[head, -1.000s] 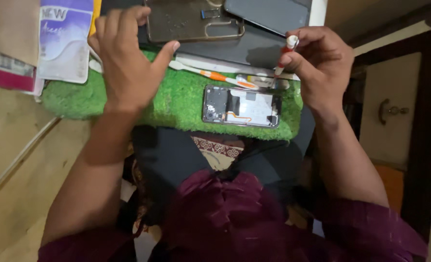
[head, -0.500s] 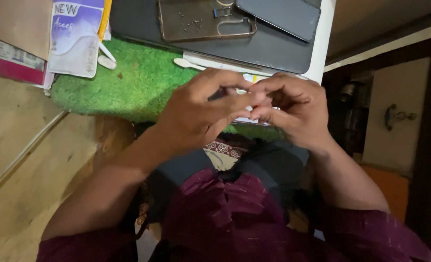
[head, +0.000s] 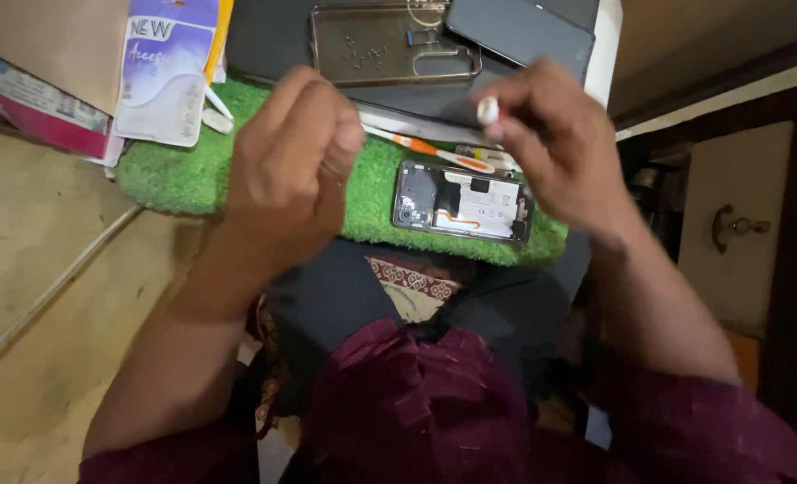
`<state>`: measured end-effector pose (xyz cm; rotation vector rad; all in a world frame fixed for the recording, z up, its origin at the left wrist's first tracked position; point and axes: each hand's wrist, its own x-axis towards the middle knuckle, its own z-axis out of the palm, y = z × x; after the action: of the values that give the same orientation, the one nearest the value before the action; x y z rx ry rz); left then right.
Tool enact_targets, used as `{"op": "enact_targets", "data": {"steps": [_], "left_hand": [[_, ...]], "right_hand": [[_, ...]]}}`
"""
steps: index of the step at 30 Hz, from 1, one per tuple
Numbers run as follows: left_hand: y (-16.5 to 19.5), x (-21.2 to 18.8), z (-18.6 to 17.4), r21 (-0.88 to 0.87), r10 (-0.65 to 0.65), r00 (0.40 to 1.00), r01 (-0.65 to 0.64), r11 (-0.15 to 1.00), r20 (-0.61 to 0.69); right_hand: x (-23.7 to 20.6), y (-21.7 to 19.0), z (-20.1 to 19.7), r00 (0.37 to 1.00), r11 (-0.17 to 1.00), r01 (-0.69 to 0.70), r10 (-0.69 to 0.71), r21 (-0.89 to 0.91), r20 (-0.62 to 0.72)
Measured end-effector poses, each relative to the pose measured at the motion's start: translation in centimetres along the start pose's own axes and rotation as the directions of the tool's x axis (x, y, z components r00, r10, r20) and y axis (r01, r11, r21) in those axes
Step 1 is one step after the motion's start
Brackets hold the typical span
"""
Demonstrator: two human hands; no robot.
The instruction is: The person reassembles a disassembled smartphone at a workbench, pressing the internal assembly and battery into the housing, fitting the back cover onto the phone body, and pressing along the edges to seat it. They then pick up a small red screwdriver-like tool and work on the phone's internal components.
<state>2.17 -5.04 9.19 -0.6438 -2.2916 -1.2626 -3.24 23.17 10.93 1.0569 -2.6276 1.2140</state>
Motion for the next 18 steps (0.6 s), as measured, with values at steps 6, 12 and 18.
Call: {"op": "enact_targets", "data": {"steps": [6, 12, 18], "left_hand": [[-2.6, 0.1, 1.0, 0.413, -0.199, 0.952, 0.088, 0.907, 0.235], [-3.1, -0.2, 1.3, 0.385, -0.175, 0.957, 0.075, 0.920, 0.232], [-3.1, -0.3, 1.5, 0.451, -0.295, 0.922, 0.158, 0.878, 0.251]], "right_hand": [[7.0, 2.2, 0.7, 0.993, 0.971, 0.057, -0.031, -0.233, 0.116], [11.0, 5.5, 4.4, 0.972, 0.927, 0.160, -0.089, -0.340, 0.217], [11.8, 6.8, 5.3, 0.942, 0.801, 0.297, -0.157, -0.519, 0.297]]}}
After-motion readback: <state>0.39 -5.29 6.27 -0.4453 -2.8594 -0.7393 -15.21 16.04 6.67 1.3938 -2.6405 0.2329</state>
